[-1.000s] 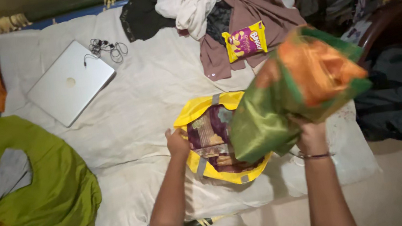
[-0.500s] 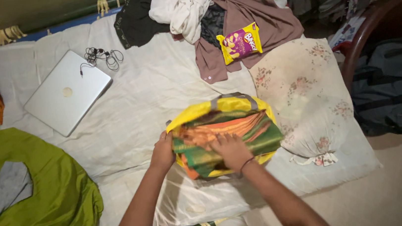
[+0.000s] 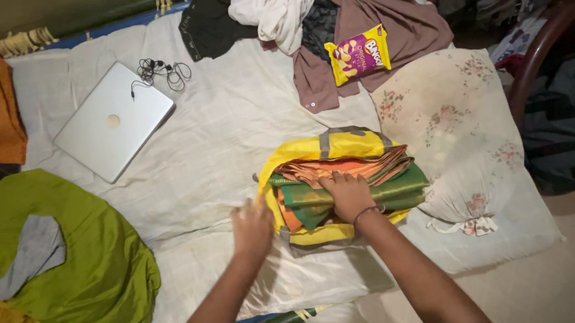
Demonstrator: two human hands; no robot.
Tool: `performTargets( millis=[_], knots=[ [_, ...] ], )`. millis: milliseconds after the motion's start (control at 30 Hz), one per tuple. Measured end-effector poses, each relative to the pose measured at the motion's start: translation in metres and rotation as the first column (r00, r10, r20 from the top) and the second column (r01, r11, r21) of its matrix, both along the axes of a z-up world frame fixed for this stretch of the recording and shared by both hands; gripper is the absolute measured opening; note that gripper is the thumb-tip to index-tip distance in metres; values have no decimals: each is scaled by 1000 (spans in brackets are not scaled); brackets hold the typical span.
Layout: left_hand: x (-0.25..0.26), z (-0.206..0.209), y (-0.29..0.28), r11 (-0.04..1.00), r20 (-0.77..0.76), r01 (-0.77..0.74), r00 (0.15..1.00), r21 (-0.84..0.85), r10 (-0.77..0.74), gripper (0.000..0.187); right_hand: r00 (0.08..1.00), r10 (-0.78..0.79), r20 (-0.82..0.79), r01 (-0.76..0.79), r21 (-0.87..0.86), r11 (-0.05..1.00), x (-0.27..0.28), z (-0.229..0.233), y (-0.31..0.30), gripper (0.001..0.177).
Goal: The person folds multiple pieces of clothing, including a green saree and several shirts, and packs them into a yellow bag on a bed.
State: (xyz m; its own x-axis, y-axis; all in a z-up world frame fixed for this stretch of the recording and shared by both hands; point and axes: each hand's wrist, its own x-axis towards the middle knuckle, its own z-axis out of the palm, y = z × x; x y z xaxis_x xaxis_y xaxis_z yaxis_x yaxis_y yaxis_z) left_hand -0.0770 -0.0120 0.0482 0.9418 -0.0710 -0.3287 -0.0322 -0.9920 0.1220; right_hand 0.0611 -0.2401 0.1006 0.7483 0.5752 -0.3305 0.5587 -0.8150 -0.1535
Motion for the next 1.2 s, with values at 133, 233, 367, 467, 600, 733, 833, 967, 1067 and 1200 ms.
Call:
performTargets(
  millis=[133, 233, 367, 467, 600, 733, 833, 967, 1067, 1200],
  knots=[
    [-21, -4, -30, 978, -59, 172, 982, -117, -180, 73, 994, -9, -108, 3, -49, 999, 14, 6, 7, 49],
    [-13, -12, -43, 974, 252, 216, 949, -70, -192, 30, 990, -16, -141, 6, -66, 998, 21, 7, 8, 47],
    [-6, -11, -47, 919, 57, 252, 968, -304, -246, 12, 994, 1, -109, -7, -54, 999, 17, -1, 5, 47],
    [-19, -4, -38, 823, 149, 320, 947, -470, -283, 10, 997, 62, -52, -68, -126, 990, 2, -11, 6, 40],
    [-40, 5, -25, 780, 242, 390, 920, -490, -308, 9, 919, 291, 265, -255, -163, 953, -50, -19, -5, 52],
    [-39, 9, -38, 786, 195, 430, 903, -444, -383, 10, 835, 356, 421, -392, -1, 920, -86, -26, -34, 58],
    [-40, 13, -44, 805, 173, 412, 911, -428, -374, 10, 845, 516, 139, -532, 118, 838, -122, -44, -66, 35],
    [-45, 14, -32, 783, 241, 440, 898, -439, -369, 11, 888, 353, -296, -380, -37, 924, -122, -65, -101, 25],
    [-51, 13, -30, 781, 261, 408, 911, -473, -318, 13, 984, 103, 144, -145, 326, 934, -93, -47, -149, 30],
    [-47, 21, -33, 800, 257, 365, 928, -477, -270, 9, 988, 152, -5, -151, -86, 985, -50, -10, -204, 19]
  ],
)
